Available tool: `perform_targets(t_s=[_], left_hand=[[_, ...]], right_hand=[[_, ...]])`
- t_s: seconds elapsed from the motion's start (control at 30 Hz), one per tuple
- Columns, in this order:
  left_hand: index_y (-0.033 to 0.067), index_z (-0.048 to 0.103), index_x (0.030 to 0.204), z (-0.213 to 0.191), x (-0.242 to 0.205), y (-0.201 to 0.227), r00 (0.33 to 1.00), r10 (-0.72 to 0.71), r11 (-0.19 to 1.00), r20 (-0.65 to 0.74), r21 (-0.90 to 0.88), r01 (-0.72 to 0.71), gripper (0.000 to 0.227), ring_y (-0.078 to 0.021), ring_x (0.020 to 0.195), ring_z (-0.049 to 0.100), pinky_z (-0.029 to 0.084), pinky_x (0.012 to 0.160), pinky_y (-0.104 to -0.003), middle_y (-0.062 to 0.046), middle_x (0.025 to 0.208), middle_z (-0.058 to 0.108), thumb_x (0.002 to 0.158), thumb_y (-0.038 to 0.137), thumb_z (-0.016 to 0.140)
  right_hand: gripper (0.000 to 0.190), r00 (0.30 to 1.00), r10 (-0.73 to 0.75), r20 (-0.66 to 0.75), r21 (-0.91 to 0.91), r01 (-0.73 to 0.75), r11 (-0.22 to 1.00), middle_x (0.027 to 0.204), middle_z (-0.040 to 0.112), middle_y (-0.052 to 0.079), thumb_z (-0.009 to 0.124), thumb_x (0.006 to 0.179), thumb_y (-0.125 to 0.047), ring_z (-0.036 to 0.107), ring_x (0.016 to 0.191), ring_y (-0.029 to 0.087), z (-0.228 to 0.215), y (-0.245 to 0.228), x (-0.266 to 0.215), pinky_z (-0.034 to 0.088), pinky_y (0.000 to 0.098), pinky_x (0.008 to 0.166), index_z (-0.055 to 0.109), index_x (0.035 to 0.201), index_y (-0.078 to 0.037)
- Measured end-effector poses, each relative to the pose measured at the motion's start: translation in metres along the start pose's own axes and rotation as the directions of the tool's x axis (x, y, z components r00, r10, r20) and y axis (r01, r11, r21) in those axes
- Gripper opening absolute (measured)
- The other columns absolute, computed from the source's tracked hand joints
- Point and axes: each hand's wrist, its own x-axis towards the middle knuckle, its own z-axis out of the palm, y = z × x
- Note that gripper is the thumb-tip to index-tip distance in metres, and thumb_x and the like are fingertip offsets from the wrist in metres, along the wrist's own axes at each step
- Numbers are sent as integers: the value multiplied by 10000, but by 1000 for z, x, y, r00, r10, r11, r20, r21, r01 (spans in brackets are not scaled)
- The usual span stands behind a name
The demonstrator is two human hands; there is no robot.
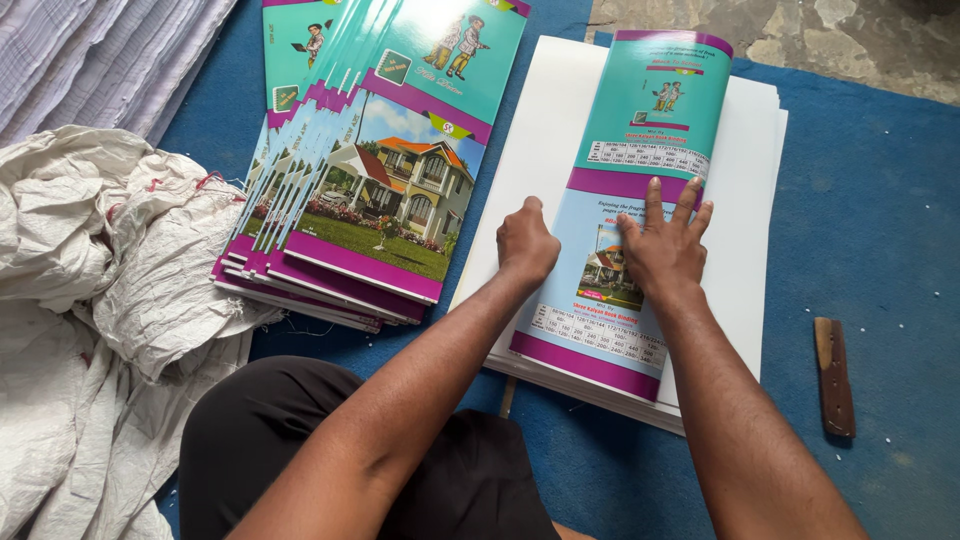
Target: The person sits on a blue floor mat and repeatedly folds printed covers around stacks of white paper, then uses a wooden block to press the spine crease. Finished booklets are stacked to the left while new covers and paper stacks are processed in sequence.
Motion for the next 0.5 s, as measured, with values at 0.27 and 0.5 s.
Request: perform_targets(t_s=[0.27,0.5], left_hand=[[68,727,1070,8,0,12,956,168,935,240,269,-232,236,-397,1187,591,505,1005,-466,-227,1306,571,898,30,570],[22,750,983,34,32,18,797,418,714,437,384,-585,193,-325,1207,614,549,1000,-399,-166,1267,628,796,28,704]], right_hand=[[753,1000,7,12,-15,-7,1000,1696,-40,225,393,998,-632,4,1526,522,1,-2,-1,474,654,1022,205,1641,-287],[743,999,-26,-27,17,27,1000,1684,63,234,448,978,-620,89,1514,517,-8,0,-5,431,659,1052,292,1616,-275]])
